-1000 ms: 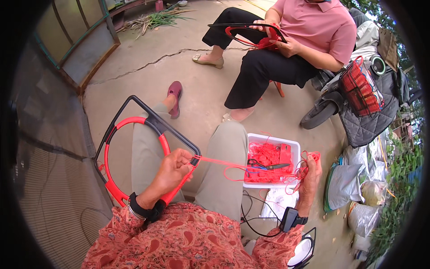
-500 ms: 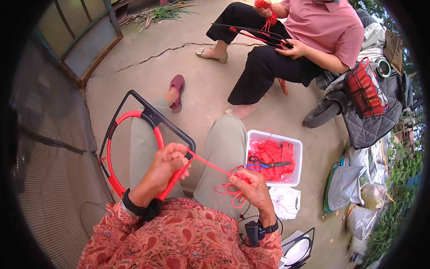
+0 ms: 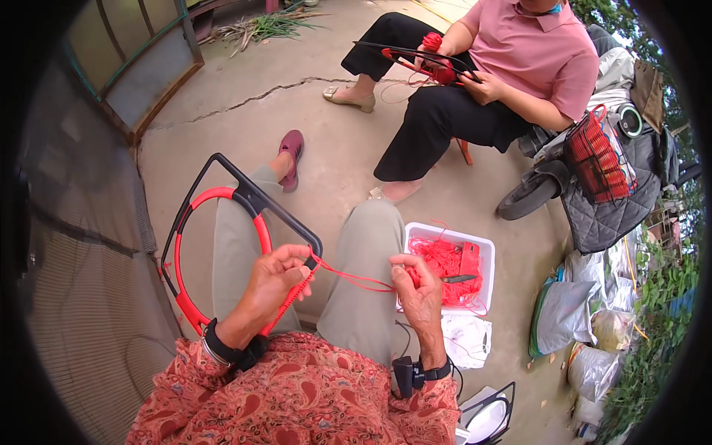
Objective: Wrapping a red cord or string around a red and black circular tool frame.
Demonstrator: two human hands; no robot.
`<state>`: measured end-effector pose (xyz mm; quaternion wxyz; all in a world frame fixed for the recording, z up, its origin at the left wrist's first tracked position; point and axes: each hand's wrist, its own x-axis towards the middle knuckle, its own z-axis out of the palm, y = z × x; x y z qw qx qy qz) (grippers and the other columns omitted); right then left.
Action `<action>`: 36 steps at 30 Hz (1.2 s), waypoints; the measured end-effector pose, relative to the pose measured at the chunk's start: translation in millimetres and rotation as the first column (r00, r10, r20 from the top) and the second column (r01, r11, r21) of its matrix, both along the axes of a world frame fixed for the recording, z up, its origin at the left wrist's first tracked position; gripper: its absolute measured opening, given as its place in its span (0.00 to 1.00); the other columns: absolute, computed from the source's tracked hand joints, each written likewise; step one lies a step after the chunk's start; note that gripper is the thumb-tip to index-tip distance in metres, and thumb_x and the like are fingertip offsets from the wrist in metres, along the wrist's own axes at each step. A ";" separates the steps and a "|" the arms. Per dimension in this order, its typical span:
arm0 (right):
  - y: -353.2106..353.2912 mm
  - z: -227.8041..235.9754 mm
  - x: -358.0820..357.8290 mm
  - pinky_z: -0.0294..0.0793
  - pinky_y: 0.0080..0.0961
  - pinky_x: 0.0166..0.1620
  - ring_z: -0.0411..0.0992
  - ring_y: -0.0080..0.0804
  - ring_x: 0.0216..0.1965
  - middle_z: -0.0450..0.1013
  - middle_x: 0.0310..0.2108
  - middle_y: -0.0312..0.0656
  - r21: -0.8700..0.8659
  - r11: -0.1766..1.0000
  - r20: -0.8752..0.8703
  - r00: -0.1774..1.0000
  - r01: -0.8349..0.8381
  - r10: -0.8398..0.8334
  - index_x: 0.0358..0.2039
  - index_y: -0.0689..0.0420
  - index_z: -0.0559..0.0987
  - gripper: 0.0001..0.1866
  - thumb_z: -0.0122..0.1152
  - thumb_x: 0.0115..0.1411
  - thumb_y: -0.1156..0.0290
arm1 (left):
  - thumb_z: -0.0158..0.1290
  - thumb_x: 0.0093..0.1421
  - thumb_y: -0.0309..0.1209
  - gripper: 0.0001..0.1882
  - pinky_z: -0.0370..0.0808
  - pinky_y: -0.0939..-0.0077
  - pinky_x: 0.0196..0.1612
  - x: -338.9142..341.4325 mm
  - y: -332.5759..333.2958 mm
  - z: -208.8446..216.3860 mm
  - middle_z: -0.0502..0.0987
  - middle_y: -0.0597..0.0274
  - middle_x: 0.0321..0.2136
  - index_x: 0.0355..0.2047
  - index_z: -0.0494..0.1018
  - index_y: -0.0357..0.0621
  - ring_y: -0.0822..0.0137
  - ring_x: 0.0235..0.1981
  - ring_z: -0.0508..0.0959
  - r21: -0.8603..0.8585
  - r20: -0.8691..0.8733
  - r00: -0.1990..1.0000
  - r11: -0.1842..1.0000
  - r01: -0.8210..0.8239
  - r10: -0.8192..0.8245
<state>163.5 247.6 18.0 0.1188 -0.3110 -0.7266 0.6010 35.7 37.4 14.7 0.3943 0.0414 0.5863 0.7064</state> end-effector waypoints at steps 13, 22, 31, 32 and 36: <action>42.6 -32.2 78.3 0.54 0.13 0.19 0.57 0.11 0.17 0.64 0.19 0.26 -0.192 0.980 0.150 0.988 0.047 -0.018 0.30 0.59 0.78 0.08 0.61 0.60 0.67 | 0.48 0.59 0.20 0.15 0.72 0.82 0.23 -2.8 -0.1 6.6 0.74 0.59 0.27 0.48 0.65 0.32 0.72 0.21 0.76 0.019 0.018 0.999 0.999 -0.035 0.034; 8.8 -8.7 25.3 0.69 0.20 0.34 0.66 0.19 0.29 0.72 0.30 0.36 0.340 0.940 0.019 1.000 -0.024 0.019 0.49 0.58 0.75 0.17 0.56 0.58 0.74 | 0.48 0.59 0.20 0.16 0.72 0.81 0.23 -2.4 1.9 -1.4 0.74 0.58 0.28 0.48 0.65 0.32 0.72 0.22 0.76 -0.013 0.004 1.000 1.000 -0.008 0.008; -55.7 -8.8 -21.5 0.57 0.15 0.24 0.58 0.13 0.21 0.63 0.18 0.25 -0.122 0.918 0.065 0.920 -0.378 0.387 0.26 0.58 0.76 0.15 0.57 0.62 0.60 | 0.48 0.60 0.21 0.15 0.73 0.80 0.23 -2.8 1.2 0.9 0.75 0.57 0.28 0.48 0.65 0.32 0.70 0.20 0.76 0.017 0.004 1.000 1.000 -0.008 0.008; -54.8 -11.1 -17.3 0.57 0.17 0.24 0.58 0.14 0.21 0.62 0.17 0.26 -0.228 0.911 0.096 0.923 -0.343 0.372 0.23 0.59 0.75 0.16 0.56 0.62 0.61 | 0.47 0.61 0.22 0.15 0.72 0.80 0.22 -4.3 0.1 5.9 0.75 0.57 0.27 0.48 0.65 0.32 0.70 0.20 0.75 0.020 0.071 0.997 1.000 -0.006 0.005; -67.6 -17.7 -6.8 0.55 0.18 0.23 0.56 0.14 0.20 0.60 0.15 0.27 -0.280 0.887 0.046 0.918 -0.367 0.394 0.19 0.60 0.71 0.16 0.53 0.61 0.64 | 0.47 0.62 0.25 0.13 0.69 0.80 0.19 -1.5 2.5 20.5 0.74 0.59 0.21 0.45 0.67 0.32 0.71 0.17 0.74 -0.018 0.158 0.986 0.999 -0.048 0.051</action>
